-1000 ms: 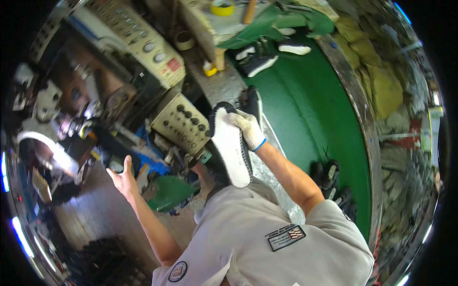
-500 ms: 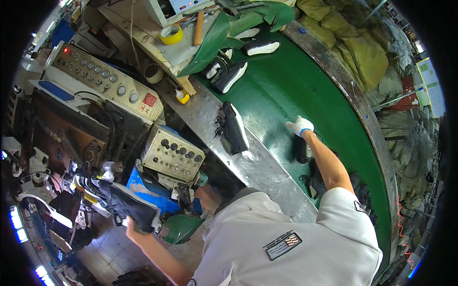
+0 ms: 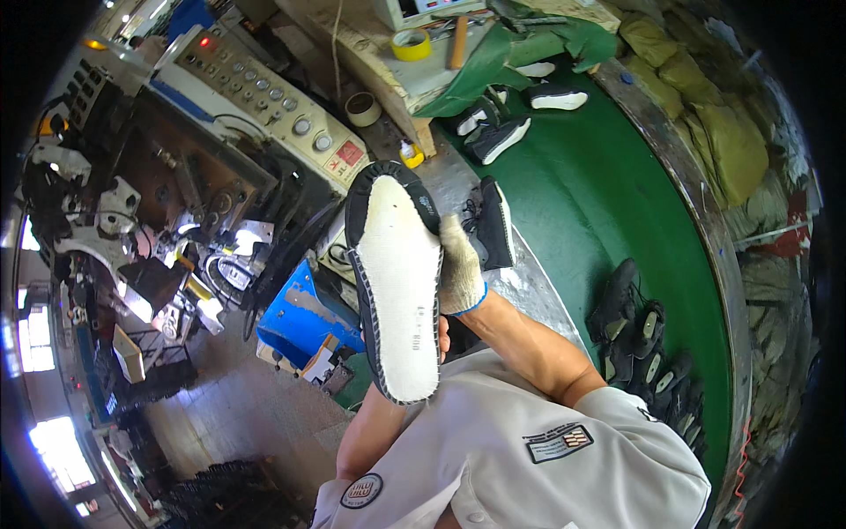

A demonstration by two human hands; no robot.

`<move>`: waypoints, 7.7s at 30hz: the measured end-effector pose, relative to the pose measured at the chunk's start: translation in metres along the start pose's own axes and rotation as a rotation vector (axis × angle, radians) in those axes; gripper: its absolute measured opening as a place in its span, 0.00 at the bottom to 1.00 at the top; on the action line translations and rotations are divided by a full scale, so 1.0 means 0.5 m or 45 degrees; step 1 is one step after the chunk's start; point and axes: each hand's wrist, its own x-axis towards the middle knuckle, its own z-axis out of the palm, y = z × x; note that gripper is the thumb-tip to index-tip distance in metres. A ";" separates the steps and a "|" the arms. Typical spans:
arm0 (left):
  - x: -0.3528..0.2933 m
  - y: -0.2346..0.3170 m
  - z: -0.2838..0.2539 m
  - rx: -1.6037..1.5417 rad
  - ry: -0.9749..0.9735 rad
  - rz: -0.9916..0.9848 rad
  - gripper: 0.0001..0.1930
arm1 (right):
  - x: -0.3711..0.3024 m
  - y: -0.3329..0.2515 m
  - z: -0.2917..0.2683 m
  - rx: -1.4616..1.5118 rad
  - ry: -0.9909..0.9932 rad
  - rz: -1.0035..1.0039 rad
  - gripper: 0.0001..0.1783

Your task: The person picks up shoe uppers from a conveyor belt, fits each one onto a lasting machine to shape the heel and toe, and returns the processed shoes to the conveyor belt.

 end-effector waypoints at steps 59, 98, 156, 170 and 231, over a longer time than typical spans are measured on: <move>-0.135 0.216 -0.028 1.844 1.573 0.897 0.14 | 0.092 -0.110 -0.311 0.289 0.313 0.126 0.33; -0.374 0.525 -0.011 0.765 1.234 1.480 0.19 | 0.423 0.623 -0.024 -0.616 0.157 0.088 0.22; -0.265 0.370 0.037 2.046 1.767 1.655 0.17 | 0.086 -0.162 -0.476 -0.616 0.972 -0.364 0.15; -0.314 0.358 0.046 2.106 2.655 1.318 0.25 | 0.658 -0.526 -0.875 -1.376 1.564 -0.070 0.29; -0.406 0.585 0.059 1.161 1.247 1.808 0.26 | 0.414 0.546 -0.006 -0.663 0.090 0.318 0.28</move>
